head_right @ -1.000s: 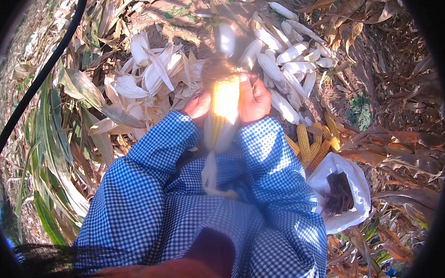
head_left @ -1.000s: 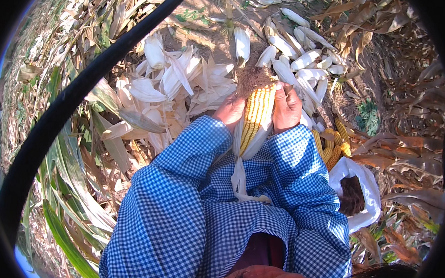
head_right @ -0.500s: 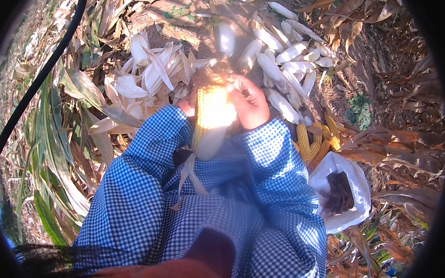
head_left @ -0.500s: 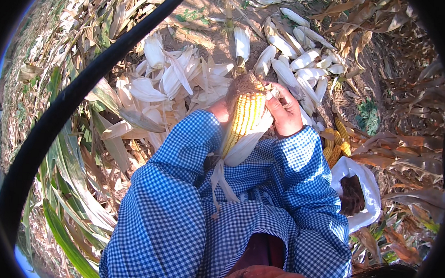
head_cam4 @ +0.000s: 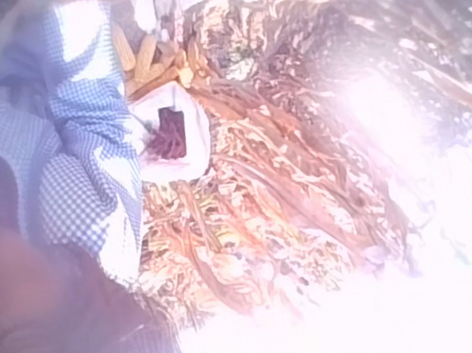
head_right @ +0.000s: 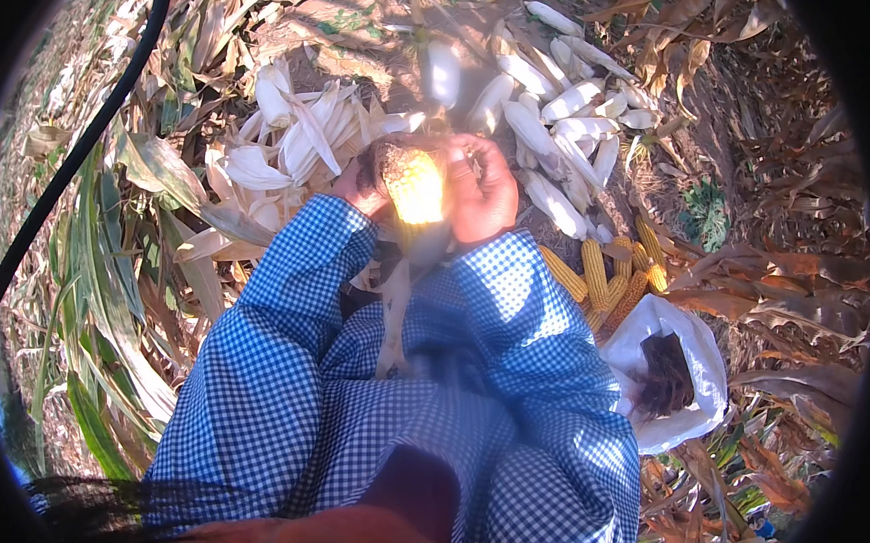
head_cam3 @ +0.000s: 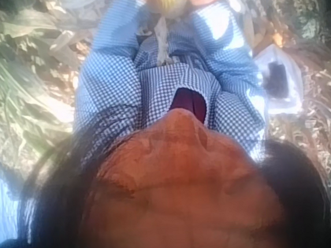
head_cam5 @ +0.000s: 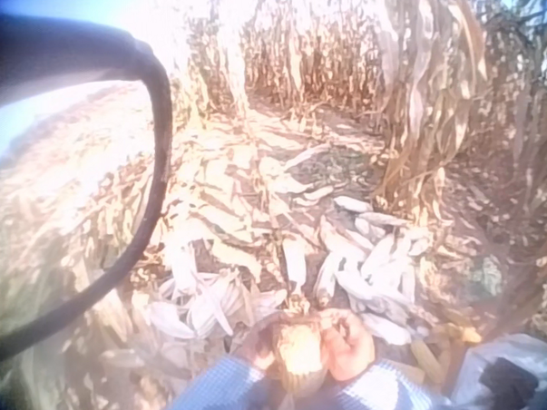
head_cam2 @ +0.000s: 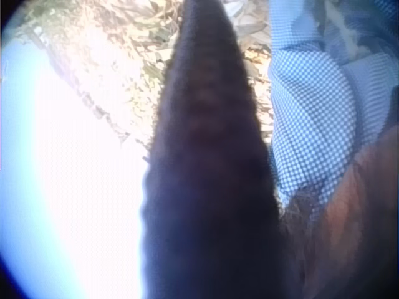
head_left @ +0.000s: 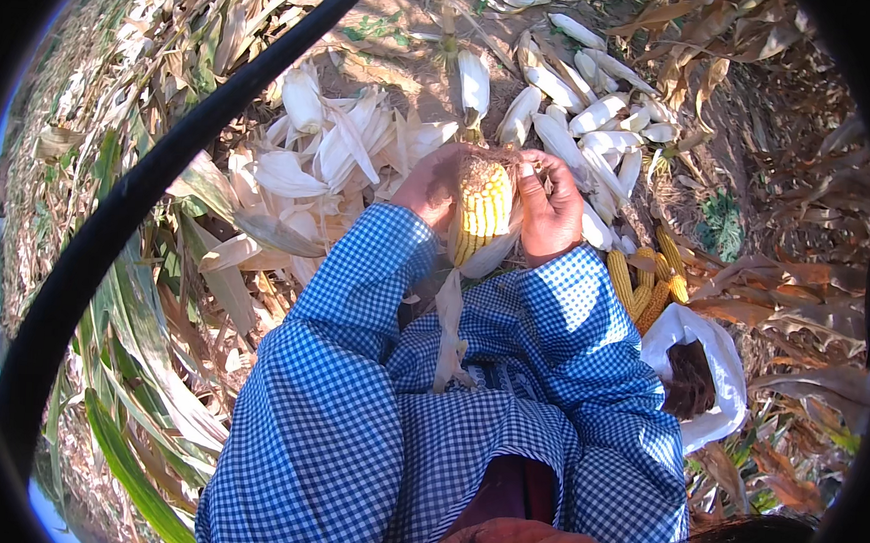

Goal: The person repeatedly picks up corn cobs from a pile on the ground, removes the husks by hand, and places the shucked cobs into a white sack. The process is continuous and focused on processing multiple cobs.

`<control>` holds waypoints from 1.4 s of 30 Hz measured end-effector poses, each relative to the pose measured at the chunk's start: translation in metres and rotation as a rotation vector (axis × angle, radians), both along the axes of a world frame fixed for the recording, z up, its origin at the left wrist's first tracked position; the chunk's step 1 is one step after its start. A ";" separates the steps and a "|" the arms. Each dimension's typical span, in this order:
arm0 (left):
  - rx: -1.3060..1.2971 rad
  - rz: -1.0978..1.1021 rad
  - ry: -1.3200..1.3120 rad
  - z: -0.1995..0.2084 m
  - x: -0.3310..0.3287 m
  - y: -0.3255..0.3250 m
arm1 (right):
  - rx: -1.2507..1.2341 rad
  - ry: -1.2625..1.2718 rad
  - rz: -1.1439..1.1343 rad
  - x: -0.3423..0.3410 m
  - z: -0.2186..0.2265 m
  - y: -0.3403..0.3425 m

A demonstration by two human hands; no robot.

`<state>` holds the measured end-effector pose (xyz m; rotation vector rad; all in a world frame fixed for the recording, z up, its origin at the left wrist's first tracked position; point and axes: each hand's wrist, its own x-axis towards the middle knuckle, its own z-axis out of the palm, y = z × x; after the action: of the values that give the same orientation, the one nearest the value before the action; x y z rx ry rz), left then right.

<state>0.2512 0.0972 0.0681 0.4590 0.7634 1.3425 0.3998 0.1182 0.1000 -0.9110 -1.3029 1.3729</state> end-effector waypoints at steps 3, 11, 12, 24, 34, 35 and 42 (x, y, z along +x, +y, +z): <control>-0.030 -0.041 0.011 0.005 -0.014 -0.001 | -0.035 0.023 -0.023 0.003 0.001 0.007; 0.200 0.052 0.284 0.028 0.026 -0.020 | 0.036 0.087 -0.135 0.010 0.007 0.024; 0.229 0.118 0.317 0.026 0.033 -0.019 | 0.095 0.047 -0.082 0.009 0.006 0.020; 0.320 0.106 0.205 0.016 0.032 -0.016 | 0.174 -0.258 -0.044 0.006 0.001 0.009; 0.389 0.251 0.819 0.040 0.026 -0.027 | 0.468 -0.656 -0.214 0.023 -0.013 0.044; 0.393 0.254 0.906 0.044 0.027 -0.029 | 0.394 -0.732 -0.247 0.024 -0.018 0.048; 0.509 0.172 1.028 0.069 0.032 -0.043 | 0.233 -0.956 -0.292 0.067 -0.058 0.093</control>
<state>0.2836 0.0543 0.1370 1.5874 1.3022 1.4268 0.4664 0.2112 0.0423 -1.6043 -1.8691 0.5089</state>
